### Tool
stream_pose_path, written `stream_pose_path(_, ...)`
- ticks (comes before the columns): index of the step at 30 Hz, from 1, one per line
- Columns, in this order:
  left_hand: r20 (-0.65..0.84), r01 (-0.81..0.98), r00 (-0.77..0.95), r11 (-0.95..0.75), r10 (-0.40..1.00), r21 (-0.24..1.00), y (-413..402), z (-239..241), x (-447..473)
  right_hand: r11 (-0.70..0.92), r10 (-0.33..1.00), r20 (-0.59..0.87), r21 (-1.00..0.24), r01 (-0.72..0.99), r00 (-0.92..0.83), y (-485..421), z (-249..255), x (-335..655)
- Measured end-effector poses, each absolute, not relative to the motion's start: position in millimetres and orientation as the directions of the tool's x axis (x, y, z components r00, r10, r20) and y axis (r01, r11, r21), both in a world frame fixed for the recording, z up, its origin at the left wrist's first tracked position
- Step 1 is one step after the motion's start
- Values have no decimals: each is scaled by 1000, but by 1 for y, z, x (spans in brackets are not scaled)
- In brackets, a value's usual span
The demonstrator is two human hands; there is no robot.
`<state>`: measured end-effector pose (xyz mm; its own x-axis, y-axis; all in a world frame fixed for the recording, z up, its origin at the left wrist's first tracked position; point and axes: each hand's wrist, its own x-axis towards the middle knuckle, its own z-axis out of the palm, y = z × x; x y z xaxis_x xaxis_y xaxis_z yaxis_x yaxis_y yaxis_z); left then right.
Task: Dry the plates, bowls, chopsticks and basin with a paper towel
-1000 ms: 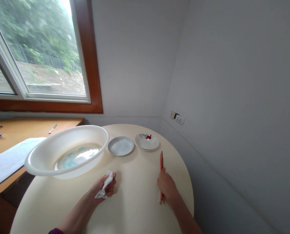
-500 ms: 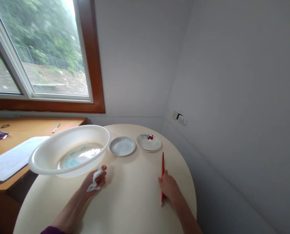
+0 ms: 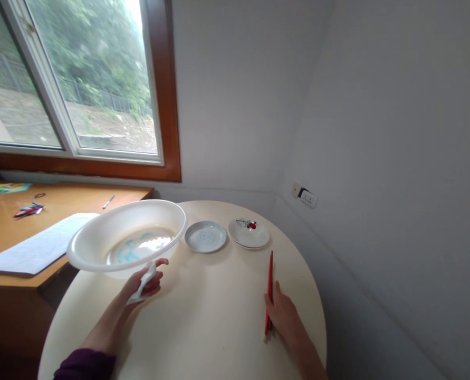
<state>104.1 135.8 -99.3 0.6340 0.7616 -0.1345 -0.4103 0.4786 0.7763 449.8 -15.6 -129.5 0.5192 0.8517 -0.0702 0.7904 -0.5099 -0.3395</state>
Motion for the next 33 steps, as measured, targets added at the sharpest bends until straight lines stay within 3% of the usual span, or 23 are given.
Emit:
stream_pose_path(9, -158, -425, 579, 461, 800, 779, 141, -101, 104, -514, 850, -38, -272, 813, 525, -14, -138, 451)
stream_pose_path(15, -111, -457, 533, 396, 839, 797, 146, -106, 105, -518, 837, 16, -299, 802, 547, -13, -141, 450)
stream_pose_path(33, -230, -250, 365, 333, 902, 909, 132, -94, 120, -541, 836, -141, -375, 753, 530, -16, -118, 448)
